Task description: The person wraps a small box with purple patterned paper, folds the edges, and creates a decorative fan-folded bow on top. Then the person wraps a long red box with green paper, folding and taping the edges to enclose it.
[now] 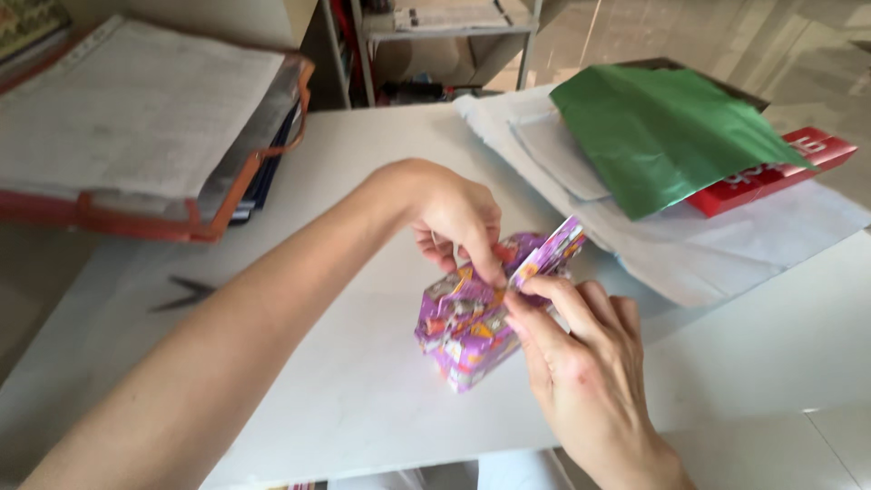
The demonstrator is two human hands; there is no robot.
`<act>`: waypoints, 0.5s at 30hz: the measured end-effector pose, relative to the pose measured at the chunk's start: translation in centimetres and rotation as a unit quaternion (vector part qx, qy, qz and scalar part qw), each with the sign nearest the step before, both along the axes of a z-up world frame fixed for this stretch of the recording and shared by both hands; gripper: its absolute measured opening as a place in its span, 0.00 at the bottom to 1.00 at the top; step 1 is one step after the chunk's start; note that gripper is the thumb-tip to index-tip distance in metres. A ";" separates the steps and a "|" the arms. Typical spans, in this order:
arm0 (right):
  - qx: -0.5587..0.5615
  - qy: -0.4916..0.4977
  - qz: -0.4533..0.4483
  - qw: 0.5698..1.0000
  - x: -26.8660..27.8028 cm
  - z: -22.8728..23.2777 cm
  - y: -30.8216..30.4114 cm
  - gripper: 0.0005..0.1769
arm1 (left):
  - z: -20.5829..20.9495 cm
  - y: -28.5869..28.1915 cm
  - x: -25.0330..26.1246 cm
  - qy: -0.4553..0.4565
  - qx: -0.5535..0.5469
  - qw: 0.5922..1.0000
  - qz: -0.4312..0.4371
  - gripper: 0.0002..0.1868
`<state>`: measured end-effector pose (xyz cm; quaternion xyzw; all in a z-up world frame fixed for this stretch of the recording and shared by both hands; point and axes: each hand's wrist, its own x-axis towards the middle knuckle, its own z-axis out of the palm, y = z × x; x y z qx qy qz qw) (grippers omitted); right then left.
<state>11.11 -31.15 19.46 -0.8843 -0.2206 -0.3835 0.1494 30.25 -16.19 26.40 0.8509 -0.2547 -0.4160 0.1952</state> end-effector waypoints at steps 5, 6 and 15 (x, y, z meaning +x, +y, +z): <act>-0.044 -0.027 0.002 0.999 -0.9 -0.6 0.1 0.20 | -1.0 1.6 -1.1 0.030 -0.078 0.995 0.062 0.28; -0.053 -0.023 0.003 0.998 -1.2 -0.7 0.0 0.20 | -1.1 1.8 -1.4 0.051 -0.101 0.992 0.059 0.27; -0.098 -0.028 0.001 0.995 -1.6 -0.6 -0.2 0.24 | -1.1 2.0 -4.7 -0.083 -0.107 0.985 0.107 0.30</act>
